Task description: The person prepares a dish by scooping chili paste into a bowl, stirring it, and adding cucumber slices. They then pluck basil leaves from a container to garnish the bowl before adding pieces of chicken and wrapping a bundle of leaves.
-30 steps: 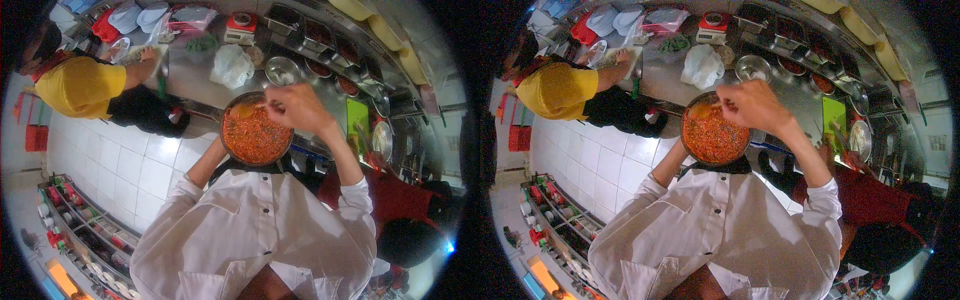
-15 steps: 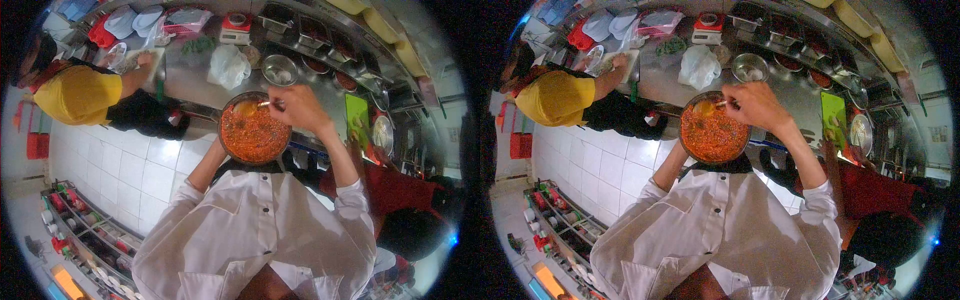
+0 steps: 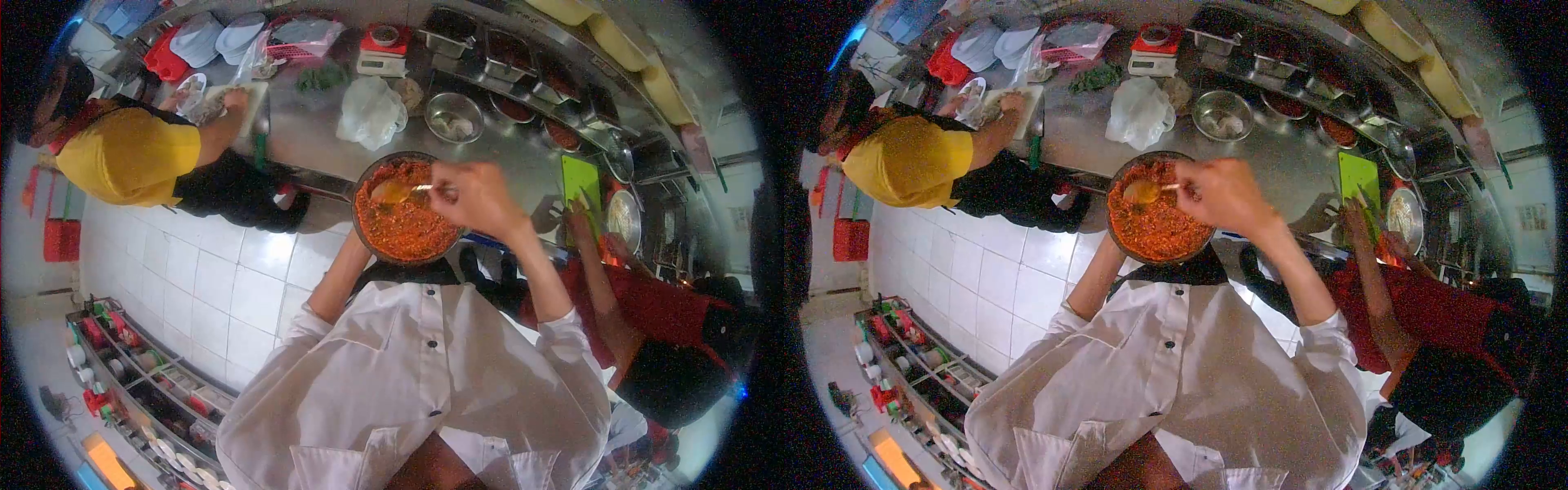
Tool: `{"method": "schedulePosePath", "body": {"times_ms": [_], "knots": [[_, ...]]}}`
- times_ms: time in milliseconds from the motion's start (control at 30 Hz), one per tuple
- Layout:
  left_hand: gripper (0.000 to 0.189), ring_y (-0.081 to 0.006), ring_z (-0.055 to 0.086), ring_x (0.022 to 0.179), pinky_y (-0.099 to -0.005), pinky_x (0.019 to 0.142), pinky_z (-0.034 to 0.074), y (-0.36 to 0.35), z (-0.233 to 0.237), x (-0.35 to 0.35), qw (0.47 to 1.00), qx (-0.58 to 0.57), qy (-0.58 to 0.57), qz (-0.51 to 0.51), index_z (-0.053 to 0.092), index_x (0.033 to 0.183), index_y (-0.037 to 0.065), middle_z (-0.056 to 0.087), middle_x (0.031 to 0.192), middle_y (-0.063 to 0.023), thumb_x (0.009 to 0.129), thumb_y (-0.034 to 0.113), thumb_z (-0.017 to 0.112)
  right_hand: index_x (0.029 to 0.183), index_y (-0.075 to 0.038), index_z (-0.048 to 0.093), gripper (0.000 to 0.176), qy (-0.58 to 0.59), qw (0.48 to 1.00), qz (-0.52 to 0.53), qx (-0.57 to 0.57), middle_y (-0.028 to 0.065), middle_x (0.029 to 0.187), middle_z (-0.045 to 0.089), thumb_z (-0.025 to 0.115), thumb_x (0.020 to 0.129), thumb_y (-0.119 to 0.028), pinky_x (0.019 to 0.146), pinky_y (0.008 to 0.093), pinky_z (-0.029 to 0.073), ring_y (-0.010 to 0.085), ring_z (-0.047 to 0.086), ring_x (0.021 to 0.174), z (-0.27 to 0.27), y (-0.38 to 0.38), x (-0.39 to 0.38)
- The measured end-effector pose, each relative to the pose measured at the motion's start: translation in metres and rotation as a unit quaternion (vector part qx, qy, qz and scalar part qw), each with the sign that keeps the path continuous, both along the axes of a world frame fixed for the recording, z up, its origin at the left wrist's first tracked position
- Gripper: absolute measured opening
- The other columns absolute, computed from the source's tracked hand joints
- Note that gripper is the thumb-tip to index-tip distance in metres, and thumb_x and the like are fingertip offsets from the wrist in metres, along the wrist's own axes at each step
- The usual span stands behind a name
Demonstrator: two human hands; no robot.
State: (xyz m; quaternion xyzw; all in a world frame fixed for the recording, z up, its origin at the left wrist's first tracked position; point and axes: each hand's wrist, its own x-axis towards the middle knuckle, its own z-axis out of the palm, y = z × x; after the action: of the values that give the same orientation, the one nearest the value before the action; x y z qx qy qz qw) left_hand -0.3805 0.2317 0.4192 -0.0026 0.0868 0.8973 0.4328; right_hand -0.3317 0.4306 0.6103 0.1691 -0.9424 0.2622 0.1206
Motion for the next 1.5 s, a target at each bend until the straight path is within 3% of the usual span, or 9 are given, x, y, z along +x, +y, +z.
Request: {"method": "schedulePosePath", "body": {"times_ms": [600, 700, 767, 800, 867, 967, 1100, 1167, 1500], "knots": [[0.044, -0.0301, 0.053, 0.124, -0.0454, 0.105, 0.046, 0.004, 0.028, 0.002, 0.995, 0.020, -0.088, -0.044, 0.043, 0.142, 0.006, 0.050, 0.141, -0.0150, 0.104, 0.028, 0.036, 0.078, -0.011, 0.059, 0.013, 0.042, 0.988, -0.141, -0.046, 0.0066, 0.064, 0.065, 0.072, 0.076, -0.014, 0.054, 0.0375, 0.050, 0.0255, 0.066, 0.058, -0.020, 0.003, 0.023], [0.045, -0.0300, 0.053, 0.125, -0.0444, 0.106, 0.046, 0.001, 0.025, 0.013, 1.000, 0.011, -0.005, -0.028, 0.041, 0.143, 0.006, 0.048, 0.143, -0.0151, 0.104, 0.027, 0.037, 0.077, -0.011, 0.059, 0.013, 0.026, 0.988, -0.151, -0.016, 0.0060, 0.064, 0.064, 0.072, 0.077, -0.014, 0.054, 0.0368, 0.050, 0.0254, 0.065, 0.056, -0.036, -0.004, 0.021], [0.046, -0.0296, 0.050, 0.128, -0.0446, 0.107, 0.044, 0.001, 0.019, 0.013, 0.967, -0.193, 0.165, 0.031, 0.039, 0.145, 0.007, 0.045, 0.145, -0.0152, 0.104, 0.028, 0.036, 0.078, -0.012, 0.058, 0.014, 0.036, 0.983, -0.177, -0.025, 0.0078, 0.062, 0.064, 0.071, 0.077, -0.017, 0.052, 0.0389, 0.051, 0.0272, 0.065, 0.056, -0.046, 0.002, 0.023], [0.046, -0.0296, 0.050, 0.128, -0.0446, 0.107, 0.044, 0.002, 0.021, 0.009, 0.967, -0.191, 0.169, 0.033, 0.039, 0.145, 0.007, 0.045, 0.145, -0.0152, 0.104, 0.028, 0.036, 0.078, -0.012, 0.057, 0.015, 0.048, 0.978, -0.202, -0.033, 0.0095, 0.061, 0.064, 0.071, 0.077, -0.019, 0.051, 0.0410, 0.051, 0.0290, 0.065, 0.055, -0.047, 0.005, 0.021], [0.046, -0.0287, 0.048, 0.131, -0.0448, 0.109, 0.042, 0.004, 0.021, 0.006, 0.994, 0.082, -0.060, -0.043, 0.037, 0.146, 0.007, 0.044, 0.147, -0.0147, 0.104, 0.025, 0.036, 0.079, -0.012, 0.057, 0.016, 0.060, 0.977, -0.202, -0.041, 0.0097, 0.060, 0.063, 0.071, 0.077, -0.019, 0.051, 0.0414, 0.051, 0.0298, 0.065, 0.055, -0.049, 0.001, 0.024], [0.046, -0.0283, 0.046, 0.132, -0.0449, 0.110, 0.040, 0.002, 0.022, 0.011, 0.992, -0.060, 0.111, 0.009, 0.035, 0.147, 0.008, 0.043, 0.147, -0.0136, 0.104, 0.023, 0.037, 0.079, -0.011, 0.057, 0.016, 0.064, 0.974, -0.211, -0.049, 0.0099, 0.060, 0.063, 0.070, 0.078, -0.019, 0.050, 0.0420, 0.051, 0.0308, 0.065, 0.054, -0.054, -0.010, 0.022], [0.047, -0.0290, 0.046, 0.132, -0.0453, 0.110, 0.041, 0.004, 0.023, 0.007, 0.996, 0.083, 0.015, -0.011, 0.034, 0.148, 0.008, 0.042, 0.148, -0.0131, 0.103, 0.020, 0.042, 0.080, -0.008, 0.058, 0.016, 0.045, 0.964, -0.262, -0.029, 0.0094, 0.067, 0.066, 0.073, 0.076, -0.015, 0.052, 0.0380, 0.050, 0.0280, 0.066, 0.057, -0.059, -0.008, 0.028], [0.048, -0.0296, 0.046, 0.131, -0.0460, 0.109, 0.042, 0.006, 0.020, 0.010, 0.992, -0.049, 0.102, 0.053, 0.035, 0.147, 0.008, 0.043, 0.147, -0.0136, 0.101, 0.019, 0.046, 0.080, -0.008, 0.058, 0.017, 0.036, 0.955, -0.292, -0.026, 0.0097, 0.067, 0.066, 0.073, 0.076, -0.015, 0.053, 0.0380, 0.051, 0.0280, 0.067, 0.058, -0.060, -0.011, 0.036], [0.048, -0.0299, 0.048, 0.130, -0.0471, 0.107, 0.044, 0.006, 0.029, 0.007, 0.989, -0.071, 0.101, 0.080, 0.036, 0.146, 0.008, 0.043, 0.147, -0.0141, 0.101, 0.021, 0.046, 0.079, -0.009, 0.056, 0.017, 0.021, 0.941, -0.330, -0.076, 0.0126, 0.063, 0.064, 0.071, 0.078, -0.018, 0.053, 0.0421, 0.052, 0.0317, 0.066, 0.058, -0.072, -0.024, 0.030]]}}
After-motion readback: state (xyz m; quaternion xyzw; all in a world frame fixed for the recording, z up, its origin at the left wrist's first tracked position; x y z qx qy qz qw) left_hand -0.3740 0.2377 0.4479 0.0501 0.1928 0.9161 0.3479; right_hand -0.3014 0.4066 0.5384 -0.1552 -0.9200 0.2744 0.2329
